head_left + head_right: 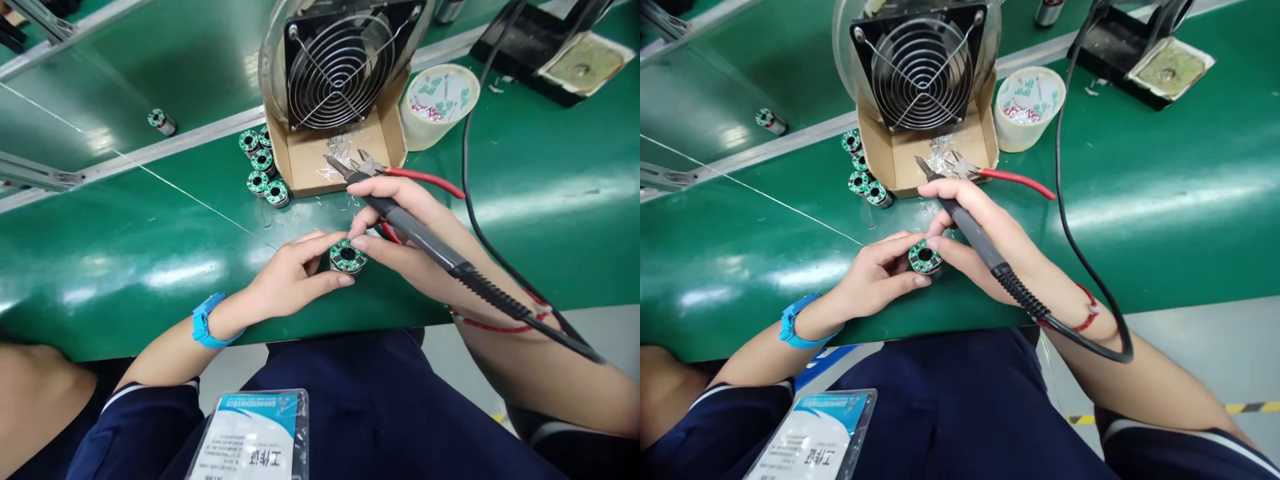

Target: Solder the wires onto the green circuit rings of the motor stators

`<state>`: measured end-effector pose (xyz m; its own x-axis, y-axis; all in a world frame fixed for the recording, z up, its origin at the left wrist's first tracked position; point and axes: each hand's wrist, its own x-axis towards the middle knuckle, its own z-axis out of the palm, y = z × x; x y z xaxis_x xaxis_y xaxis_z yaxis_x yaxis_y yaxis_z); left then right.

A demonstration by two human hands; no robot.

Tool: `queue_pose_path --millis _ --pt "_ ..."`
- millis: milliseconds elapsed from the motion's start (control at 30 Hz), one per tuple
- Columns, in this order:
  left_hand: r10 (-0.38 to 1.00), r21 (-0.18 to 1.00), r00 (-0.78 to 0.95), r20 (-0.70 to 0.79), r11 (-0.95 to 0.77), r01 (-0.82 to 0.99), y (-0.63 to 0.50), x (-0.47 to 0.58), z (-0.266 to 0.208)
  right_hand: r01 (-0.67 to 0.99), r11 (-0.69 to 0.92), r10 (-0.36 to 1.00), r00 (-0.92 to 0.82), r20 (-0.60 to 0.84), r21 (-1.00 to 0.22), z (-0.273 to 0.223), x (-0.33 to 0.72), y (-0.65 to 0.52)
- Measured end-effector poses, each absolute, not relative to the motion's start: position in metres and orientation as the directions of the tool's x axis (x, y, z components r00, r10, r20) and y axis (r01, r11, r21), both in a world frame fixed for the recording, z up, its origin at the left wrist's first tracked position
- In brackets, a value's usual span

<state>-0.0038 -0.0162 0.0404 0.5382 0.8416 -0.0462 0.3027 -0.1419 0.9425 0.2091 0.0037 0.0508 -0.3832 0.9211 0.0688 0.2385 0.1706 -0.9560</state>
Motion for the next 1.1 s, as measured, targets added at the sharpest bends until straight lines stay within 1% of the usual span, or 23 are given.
queue_pose_path --millis 133,300,433,600,733,800,967,1033,1100 --pt "0.829 0.940 0.558 0.019 -0.205 0.273 -0.018 -0.006 0.038 0.233 0.103 0.919 -0.394 0.003 -0.967 0.052 0.208 0.004" --pt "0.828 0.923 0.556 0.071 -0.266 0.279 -0.019 -0.007 0.035 0.221 0.108 0.913 -0.407 0.009 -0.969 0.057 0.204 0.003" --pt "0.827 0.919 0.556 0.076 -0.275 0.283 -0.019 -0.007 0.036 0.278 0.173 0.916 -0.399 0.051 -0.945 0.059 0.201 0.001" --pt "0.827 0.918 0.556 0.087 -0.283 0.276 -0.020 -0.006 0.035 0.350 0.337 0.900 -0.392 0.190 -0.874 0.053 0.202 -0.002" --pt "0.823 0.918 0.561 0.088 -0.286 0.276 -0.020 -0.006 0.034 0.369 0.399 0.886 -0.389 0.251 -0.839 0.048 0.202 -0.004" --pt "0.819 0.917 0.566 0.088 -0.289 0.275 -0.020 -0.006 0.034 0.360 0.411 0.876 -0.412 0.252 -0.837 0.048 0.202 -0.005" --pt "0.822 0.907 0.563 0.083 -0.297 0.299 -0.021 -0.006 0.030 0.283 0.387 0.846 -0.488 0.216 -0.877 0.046 0.203 -0.002" --pt "0.831 0.906 0.551 0.075 -0.287 0.310 -0.021 -0.006 0.028 0.262 0.379 0.853 -0.470 0.226 -0.887 0.044 0.203 -0.002" --pt "0.849 0.911 0.524 0.074 -0.272 0.312 -0.021 -0.007 0.024 0.233 0.363 0.879 -0.407 0.248 -0.902 0.041 0.201 -0.004"
